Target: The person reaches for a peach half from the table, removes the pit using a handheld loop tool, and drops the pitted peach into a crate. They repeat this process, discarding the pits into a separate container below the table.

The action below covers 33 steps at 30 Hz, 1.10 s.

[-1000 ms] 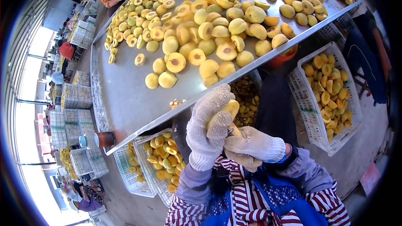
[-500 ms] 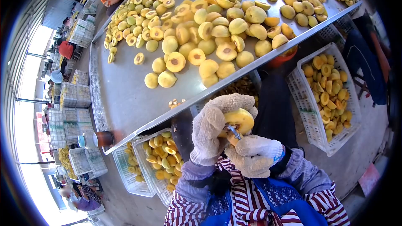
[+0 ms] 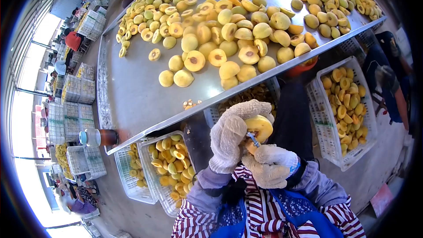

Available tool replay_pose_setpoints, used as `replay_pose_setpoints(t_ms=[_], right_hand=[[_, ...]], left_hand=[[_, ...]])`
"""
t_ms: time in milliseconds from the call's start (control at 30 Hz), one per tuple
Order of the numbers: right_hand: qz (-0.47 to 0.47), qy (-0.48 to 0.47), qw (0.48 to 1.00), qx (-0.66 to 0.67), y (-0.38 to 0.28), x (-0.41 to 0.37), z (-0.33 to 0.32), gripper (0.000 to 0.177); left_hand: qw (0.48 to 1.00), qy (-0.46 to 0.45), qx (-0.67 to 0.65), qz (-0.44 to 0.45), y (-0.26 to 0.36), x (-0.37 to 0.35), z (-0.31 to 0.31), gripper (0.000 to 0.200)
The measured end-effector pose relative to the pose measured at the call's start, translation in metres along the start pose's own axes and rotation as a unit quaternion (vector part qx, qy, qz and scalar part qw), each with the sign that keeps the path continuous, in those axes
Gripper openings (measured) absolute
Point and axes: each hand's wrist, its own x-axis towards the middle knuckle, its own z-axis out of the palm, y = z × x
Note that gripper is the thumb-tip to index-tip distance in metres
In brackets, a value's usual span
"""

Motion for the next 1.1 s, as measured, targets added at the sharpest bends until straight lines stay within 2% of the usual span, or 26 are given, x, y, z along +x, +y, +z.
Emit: replay_pose_setpoints(t_ms=[33, 67, 133, 167, 300, 333, 367, 433, 500, 533, 567, 600, 633, 667, 800, 867, 967, 1000, 1100], right_hand=[[0.008, -0.021, 0.999, -0.025, 0.000, 0.003, -0.001, 0.043], [0.016, -0.042, 0.998, -0.050, -0.001, 0.005, -0.001, 0.041], [0.005, 0.116, 0.980, -0.163, 0.000, 0.008, 0.037, 0.036], [0.001, 0.145, 0.972, -0.187, 0.001, 0.007, 0.039, 0.031], [-0.017, 0.250, 0.924, -0.291, 0.004, 0.003, 0.043, 0.016], [-0.010, 0.264, 0.931, -0.253, 0.001, -0.002, 0.041, 0.016], [-0.002, 0.277, 0.936, -0.216, -0.003, -0.007, 0.038, 0.016], [-0.028, 0.307, 0.905, -0.292, -0.003, -0.012, 0.045, 0.018], [-0.033, 0.287, 0.901, -0.323, -0.011, -0.016, 0.040, 0.022], [-0.029, 0.291, 0.899, -0.325, -0.014, -0.019, 0.038, 0.023], [-0.025, 0.294, 0.897, -0.328, -0.016, -0.020, 0.036, 0.025], [-0.034, 0.325, 0.879, -0.347, -0.015, -0.020, 0.033, 0.027], [-0.006, 0.356, 0.860, -0.366, -0.018, -0.015, 0.033, 0.028], [0.020, 0.385, 0.837, -0.388, -0.020, -0.006, 0.036, 0.029], [0.087, 0.474, 0.783, -0.394, -0.026, 0.017, 0.041, 0.030], [0.100, 0.512, 0.760, -0.387, -0.031, 0.021, 0.042, 0.029], [0.090, 0.540, 0.725, -0.417, -0.037, 0.018, 0.043, 0.028], [0.072, 0.543, 0.737, -0.396, -0.039, 0.017, 0.043, 0.028], [0.040, 0.556, 0.724, -0.406, -0.043, 0.011, 0.041, 0.028]], left_hand=[[0.995, 0.015, -0.085, -0.057, 0.005, -0.002, 0.005, 0.052], [0.995, 0.017, -0.072, -0.062, 0.007, -0.002, 0.006, 0.058], [0.953, 0.054, -0.250, -0.164, 0.000, 0.001, 0.002, 0.059], [0.915, 0.073, -0.336, -0.210, -0.003, 0.001, 0.000, 0.060], [0.949, 0.142, -0.249, -0.132, -0.002, 0.000, -0.009, 0.060], [0.947, 0.170, -0.246, -0.119, -0.002, 0.000, -0.018, 0.060], [0.963, 0.153, -0.196, -0.100, -0.004, -0.003, -0.042, 0.059], [0.963, 0.256, -0.074, -0.043, -0.004, -0.015, -0.073, 0.052], [0.919, 0.360, 0.159, 0.019, -0.006, -0.036, -0.123, 0.044], [0.880, 0.363, 0.306, -0.005, -0.012, -0.049, -0.156, 0.040], [0.820, 0.358, 0.447, -0.029, -0.016, -0.062, -0.187, 0.035], [0.751, 0.299, 0.589, -0.026, -0.017, -0.076, -0.209, 0.033], [0.660, 0.234, 0.714, -0.023, -0.014, -0.081, -0.218, 0.031], [0.642, 0.284, 0.712, 0.022, -0.019, -0.078, -0.218, 0.030], [0.762, 0.259, 0.592, 0.041, -0.005, -0.019, -0.200, 0.031], [0.749, 0.193, 0.629, 0.074, 0.001, 0.025, -0.192, 0.035], [0.733, 0.137, 0.665, 0.038, -0.006, 0.098, -0.198, 0.041], [0.725, 0.120, 0.677, 0.027, -0.013, 0.121, -0.206, 0.044], [0.703, 0.130, 0.698, 0.042, -0.042, 0.181, -0.233, 0.042]])
